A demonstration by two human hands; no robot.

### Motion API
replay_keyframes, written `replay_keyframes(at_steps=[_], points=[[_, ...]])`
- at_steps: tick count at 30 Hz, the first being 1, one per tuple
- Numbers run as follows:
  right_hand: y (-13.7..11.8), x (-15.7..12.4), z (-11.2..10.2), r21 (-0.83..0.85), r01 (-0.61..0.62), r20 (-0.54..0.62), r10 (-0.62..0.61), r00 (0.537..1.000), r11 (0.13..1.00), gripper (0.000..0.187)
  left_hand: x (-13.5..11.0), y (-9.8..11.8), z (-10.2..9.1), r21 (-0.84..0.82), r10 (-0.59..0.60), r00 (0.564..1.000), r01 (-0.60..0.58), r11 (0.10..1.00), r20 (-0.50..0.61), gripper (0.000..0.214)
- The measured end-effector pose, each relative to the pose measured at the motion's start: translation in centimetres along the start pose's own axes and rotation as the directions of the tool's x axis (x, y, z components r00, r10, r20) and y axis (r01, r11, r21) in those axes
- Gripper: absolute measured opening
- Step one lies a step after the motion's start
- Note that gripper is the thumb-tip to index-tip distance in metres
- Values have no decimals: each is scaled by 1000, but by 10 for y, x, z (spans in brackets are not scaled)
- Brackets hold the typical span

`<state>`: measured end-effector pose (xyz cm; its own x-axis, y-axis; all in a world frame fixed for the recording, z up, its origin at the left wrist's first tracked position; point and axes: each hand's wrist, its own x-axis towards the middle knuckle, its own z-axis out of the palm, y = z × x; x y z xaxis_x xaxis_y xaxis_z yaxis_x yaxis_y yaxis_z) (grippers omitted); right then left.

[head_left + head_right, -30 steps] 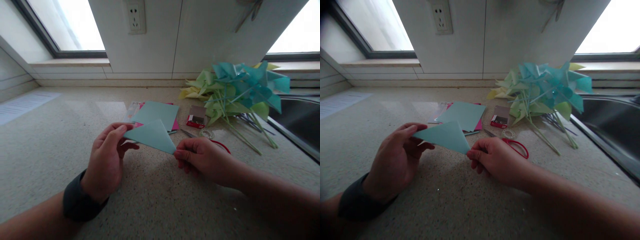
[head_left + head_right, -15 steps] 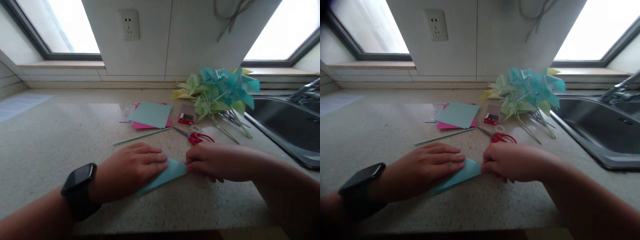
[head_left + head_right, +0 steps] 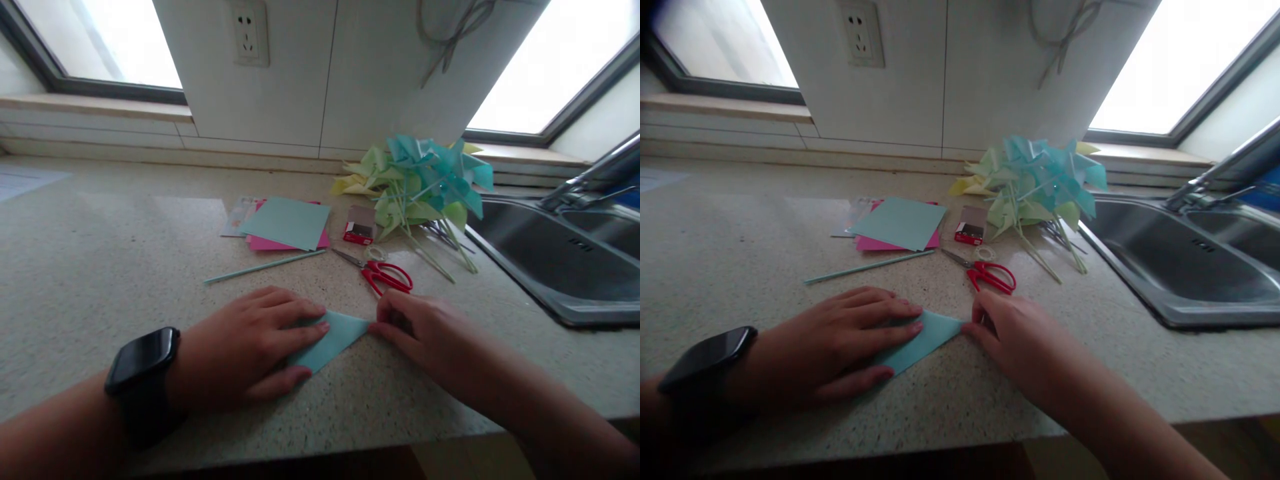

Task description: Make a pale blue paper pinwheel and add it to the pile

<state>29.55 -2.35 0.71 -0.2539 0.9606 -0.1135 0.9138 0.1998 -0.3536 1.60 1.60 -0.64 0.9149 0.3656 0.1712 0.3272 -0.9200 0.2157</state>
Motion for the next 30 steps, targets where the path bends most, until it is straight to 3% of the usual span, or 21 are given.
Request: replay_keyframes(at_steps=[4,7,12,19,26,30], points=[[-2,-12,6,-9,106,-151,-106,983,994,9,1,0,-3,-16,-21,999,22,1000,38,47],[-13,-22,13,0,289,-250,-280,927,957,17,1,1,-3,-25,-18,998,20,999,55,47],[-34,-31,27,-60,477,-244,-476,845,877,32,0,-1,-2,-20,-9,998,10,1000,66,49],[-35,-28,40,-136,455,-244,-475,845,880,40,0,2,-1,59,-19,996,15,998,82,54],[-38,-34,45,-135,379,-237,-402,884,915,41,-6,25,7,157,-137,988,124,980,73,50],[-46,-33,43,-122,327,-223,-347,911,937,37,-7,28,7,174,-164,980,143,974,113,53]])
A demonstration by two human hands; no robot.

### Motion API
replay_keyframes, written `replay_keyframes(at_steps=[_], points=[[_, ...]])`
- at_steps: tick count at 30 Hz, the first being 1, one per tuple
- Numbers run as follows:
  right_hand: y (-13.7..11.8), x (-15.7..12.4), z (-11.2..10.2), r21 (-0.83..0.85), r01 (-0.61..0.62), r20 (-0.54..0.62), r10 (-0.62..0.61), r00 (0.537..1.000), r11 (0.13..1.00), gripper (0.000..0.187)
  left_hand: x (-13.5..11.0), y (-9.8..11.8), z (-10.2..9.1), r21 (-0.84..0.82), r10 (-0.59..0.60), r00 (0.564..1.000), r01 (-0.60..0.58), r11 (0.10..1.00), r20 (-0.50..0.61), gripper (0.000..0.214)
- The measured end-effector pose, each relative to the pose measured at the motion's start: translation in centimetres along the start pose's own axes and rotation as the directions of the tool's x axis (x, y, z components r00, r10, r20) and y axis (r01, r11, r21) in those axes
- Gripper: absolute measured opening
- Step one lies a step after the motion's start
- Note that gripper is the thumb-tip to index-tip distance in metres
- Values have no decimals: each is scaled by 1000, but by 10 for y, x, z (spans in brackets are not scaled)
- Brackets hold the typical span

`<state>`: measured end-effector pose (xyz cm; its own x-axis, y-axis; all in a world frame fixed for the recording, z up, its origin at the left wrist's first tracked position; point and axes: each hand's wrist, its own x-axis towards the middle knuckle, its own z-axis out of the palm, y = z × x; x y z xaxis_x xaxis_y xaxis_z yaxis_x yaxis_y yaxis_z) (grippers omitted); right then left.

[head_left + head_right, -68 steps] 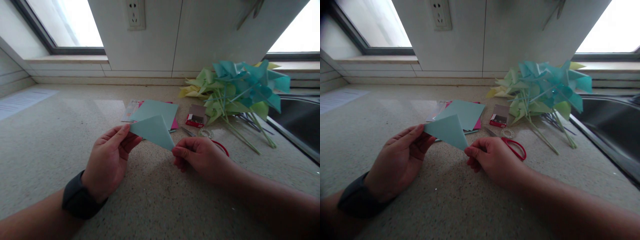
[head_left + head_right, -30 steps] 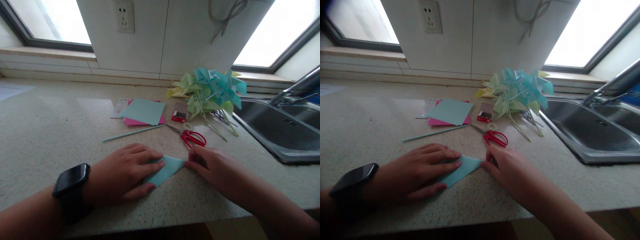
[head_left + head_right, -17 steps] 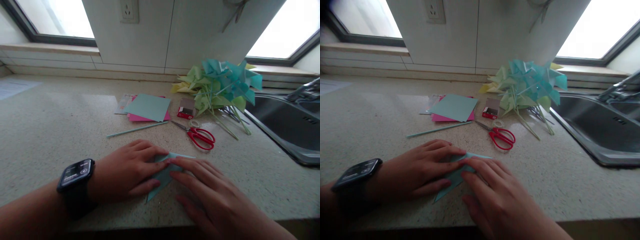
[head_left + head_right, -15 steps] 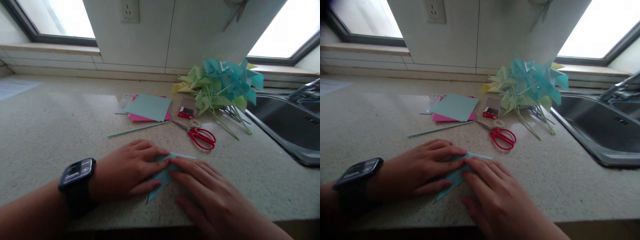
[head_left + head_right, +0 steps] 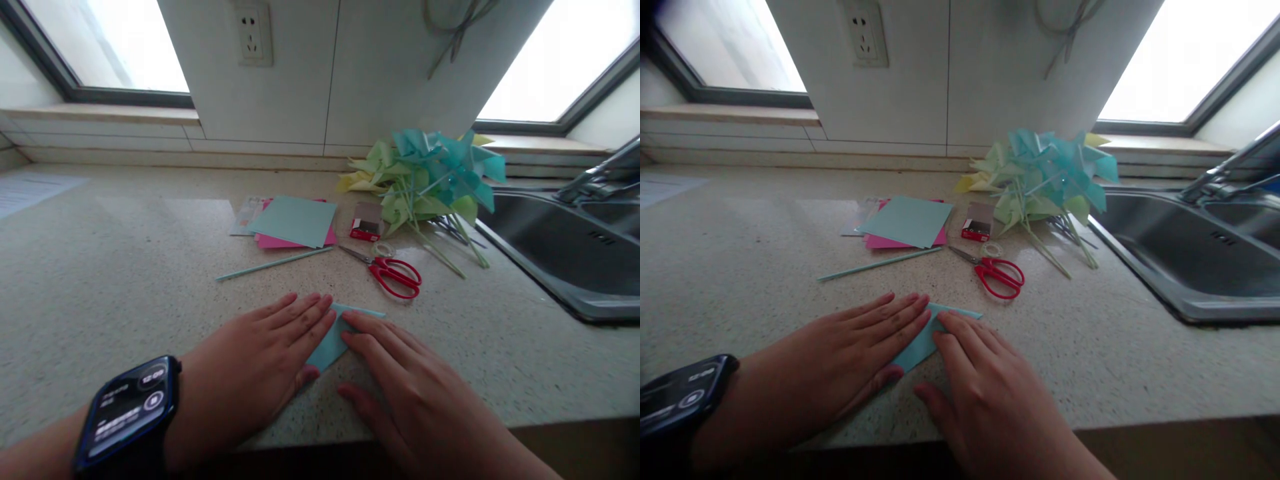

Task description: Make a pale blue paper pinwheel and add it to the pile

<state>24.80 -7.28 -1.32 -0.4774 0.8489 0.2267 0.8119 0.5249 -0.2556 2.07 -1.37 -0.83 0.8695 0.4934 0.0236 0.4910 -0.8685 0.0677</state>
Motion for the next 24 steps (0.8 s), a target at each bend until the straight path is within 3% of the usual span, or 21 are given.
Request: replay_keyframes(at_steps=[3,8,10,14,24], points=[[-11,10,1,-17,-50,1,50,999,999,45,0,-1,-1,9,8,1000,-9,1000,24,56],[-27,21,12,-44,-40,61,42,997,998,89,0,-1,0,-3,14,1000,-14,1000,17,61],[-28,21,15,-43,-57,90,61,994,997,97,-1,0,3,-1,5,1000,-5,1000,-12,60],[-16,12,11,-49,-88,106,93,990,995,96,-2,0,4,10,11,999,-10,1000,-45,60],[18,-27,-4,-228,-136,107,163,981,964,84,-5,-6,1,13,-8,1000,8,1000,-3,65]])
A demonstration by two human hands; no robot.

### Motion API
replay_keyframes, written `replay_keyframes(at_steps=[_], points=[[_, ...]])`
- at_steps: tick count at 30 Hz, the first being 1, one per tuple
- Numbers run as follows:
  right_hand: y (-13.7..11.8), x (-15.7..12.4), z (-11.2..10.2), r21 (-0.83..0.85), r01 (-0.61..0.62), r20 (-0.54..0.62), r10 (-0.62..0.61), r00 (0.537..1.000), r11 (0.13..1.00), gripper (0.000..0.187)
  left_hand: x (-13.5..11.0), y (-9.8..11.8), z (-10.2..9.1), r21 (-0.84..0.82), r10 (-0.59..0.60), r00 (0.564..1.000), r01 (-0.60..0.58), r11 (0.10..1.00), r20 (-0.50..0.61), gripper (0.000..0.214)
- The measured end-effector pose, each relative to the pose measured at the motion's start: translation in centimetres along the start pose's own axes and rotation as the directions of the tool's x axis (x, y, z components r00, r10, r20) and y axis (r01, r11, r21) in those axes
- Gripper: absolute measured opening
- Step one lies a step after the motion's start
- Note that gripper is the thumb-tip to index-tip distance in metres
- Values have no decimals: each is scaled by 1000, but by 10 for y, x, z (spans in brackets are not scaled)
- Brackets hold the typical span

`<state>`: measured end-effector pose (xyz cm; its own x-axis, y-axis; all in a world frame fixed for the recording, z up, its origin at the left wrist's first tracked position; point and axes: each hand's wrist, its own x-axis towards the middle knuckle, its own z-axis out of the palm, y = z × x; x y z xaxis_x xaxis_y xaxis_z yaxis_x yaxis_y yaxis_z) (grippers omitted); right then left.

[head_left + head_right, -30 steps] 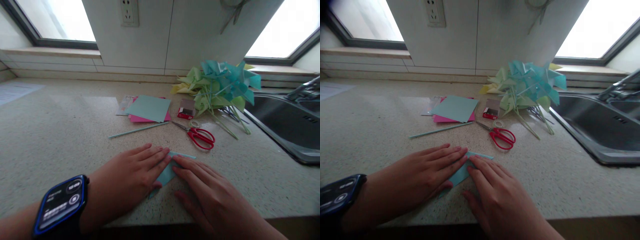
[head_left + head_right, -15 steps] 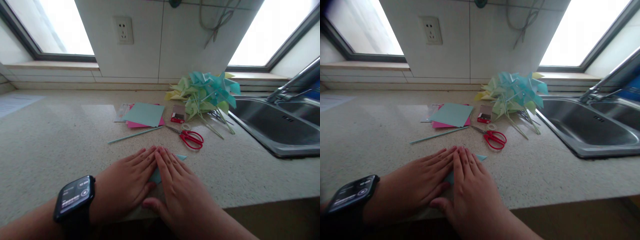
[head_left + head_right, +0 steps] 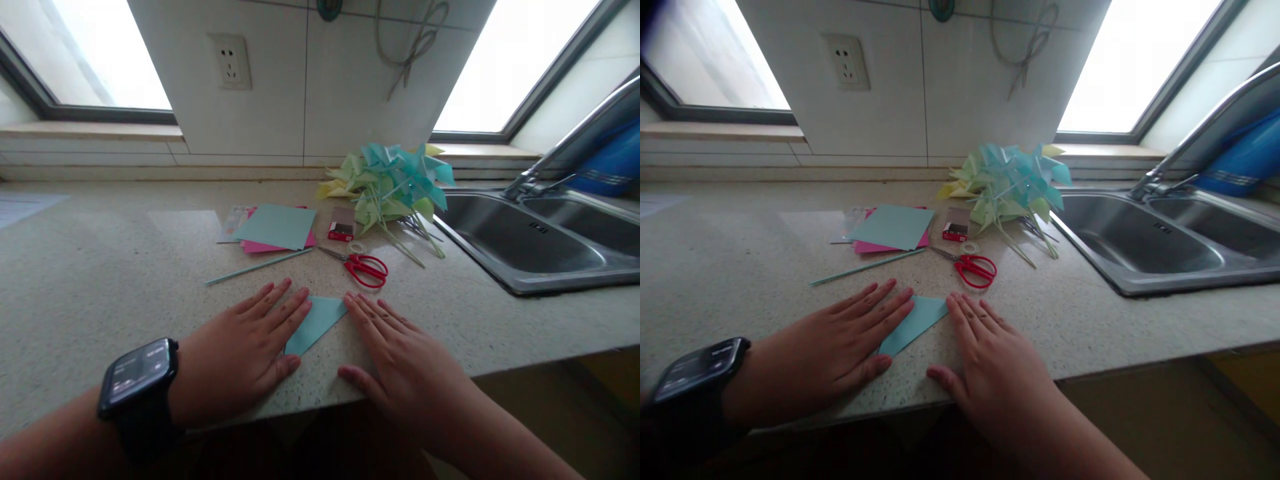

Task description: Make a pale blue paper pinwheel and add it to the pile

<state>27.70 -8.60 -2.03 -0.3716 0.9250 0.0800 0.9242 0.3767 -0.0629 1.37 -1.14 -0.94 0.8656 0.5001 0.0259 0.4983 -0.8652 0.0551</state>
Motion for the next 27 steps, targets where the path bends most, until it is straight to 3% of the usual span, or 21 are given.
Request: replay_keyframes(at_steps=[10,14,17,20,27], points=[[-1,5,-12,22,-18,-3,18,1000,1000,74,-2,-2,-3,1,49,999,-49,999,14,73],[-3,11,-21,31,-36,-85,38,996,999,61,3,7,-1,-27,31,1000,-31,999,-3,64],[-15,13,-23,41,37,-147,-30,989,998,59,4,16,2,-32,22,1000,-23,999,-11,66],[-28,14,-17,96,130,-95,-121,988,987,68,4,27,1,-31,21,1000,-20,999,19,82],[-30,18,-6,153,102,13,-105,994,983,83,6,44,-11,-25,-31,978,37,999,208,108]])
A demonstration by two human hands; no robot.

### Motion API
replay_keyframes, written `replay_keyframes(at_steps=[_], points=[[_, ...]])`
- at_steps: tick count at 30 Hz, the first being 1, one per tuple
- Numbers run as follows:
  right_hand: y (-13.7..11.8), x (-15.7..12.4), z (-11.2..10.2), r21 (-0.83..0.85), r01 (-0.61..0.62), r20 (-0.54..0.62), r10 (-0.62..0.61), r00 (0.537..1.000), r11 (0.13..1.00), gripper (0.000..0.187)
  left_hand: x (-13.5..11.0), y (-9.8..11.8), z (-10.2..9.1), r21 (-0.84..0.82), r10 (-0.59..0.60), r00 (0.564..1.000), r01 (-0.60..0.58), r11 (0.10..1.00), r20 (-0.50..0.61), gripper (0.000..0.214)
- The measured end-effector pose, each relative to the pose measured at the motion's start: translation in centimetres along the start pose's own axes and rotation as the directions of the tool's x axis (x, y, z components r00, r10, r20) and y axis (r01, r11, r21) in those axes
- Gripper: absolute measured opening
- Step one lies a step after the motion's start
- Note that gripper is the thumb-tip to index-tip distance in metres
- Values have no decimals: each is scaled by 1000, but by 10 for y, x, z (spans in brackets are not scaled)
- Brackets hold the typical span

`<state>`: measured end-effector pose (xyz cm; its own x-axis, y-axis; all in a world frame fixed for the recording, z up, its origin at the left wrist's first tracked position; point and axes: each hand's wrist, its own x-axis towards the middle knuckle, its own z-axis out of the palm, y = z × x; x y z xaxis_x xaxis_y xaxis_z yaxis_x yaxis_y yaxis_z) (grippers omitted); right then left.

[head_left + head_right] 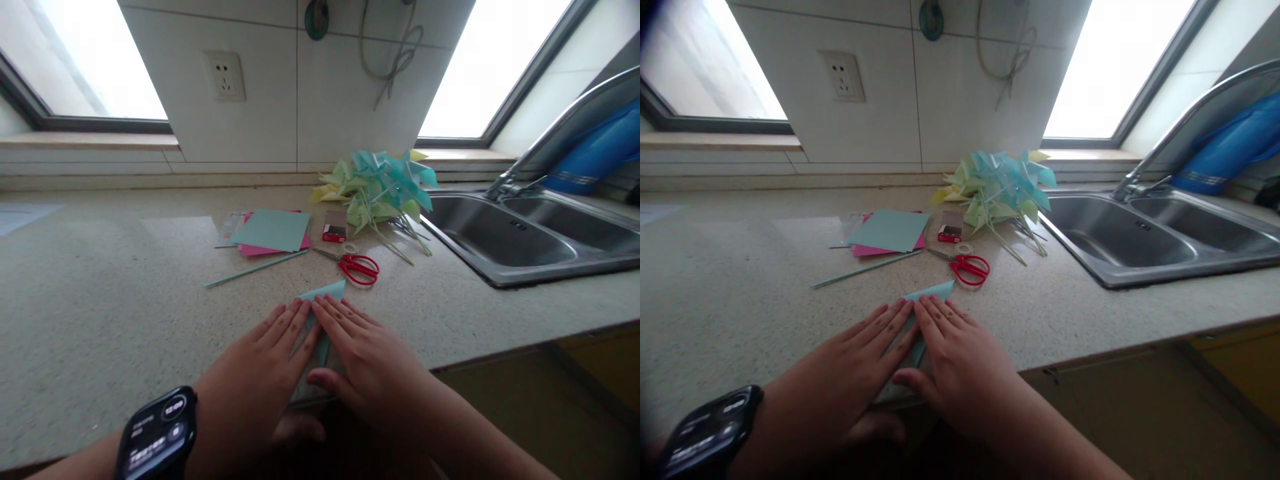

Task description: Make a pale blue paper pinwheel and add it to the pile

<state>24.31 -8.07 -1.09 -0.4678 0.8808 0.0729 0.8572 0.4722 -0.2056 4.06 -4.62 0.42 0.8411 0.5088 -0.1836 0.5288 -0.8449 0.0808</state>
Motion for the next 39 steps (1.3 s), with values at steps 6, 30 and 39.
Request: replay_keyframes(at_steps=[6,30,39], points=[[4,1,-4,15,-2,9,2,1000,1000,77,-1,-6,-12,8,25,991,-27,1000,130,131],[1,-12,5,12,155,-220,-149,964,988,40,10,-30,7,-73,60,930,-93,993,-363,18],[-4,-11,3,54,35,-276,-19,961,998,39,8,-22,3,-151,34,957,-81,985,-289,21]])
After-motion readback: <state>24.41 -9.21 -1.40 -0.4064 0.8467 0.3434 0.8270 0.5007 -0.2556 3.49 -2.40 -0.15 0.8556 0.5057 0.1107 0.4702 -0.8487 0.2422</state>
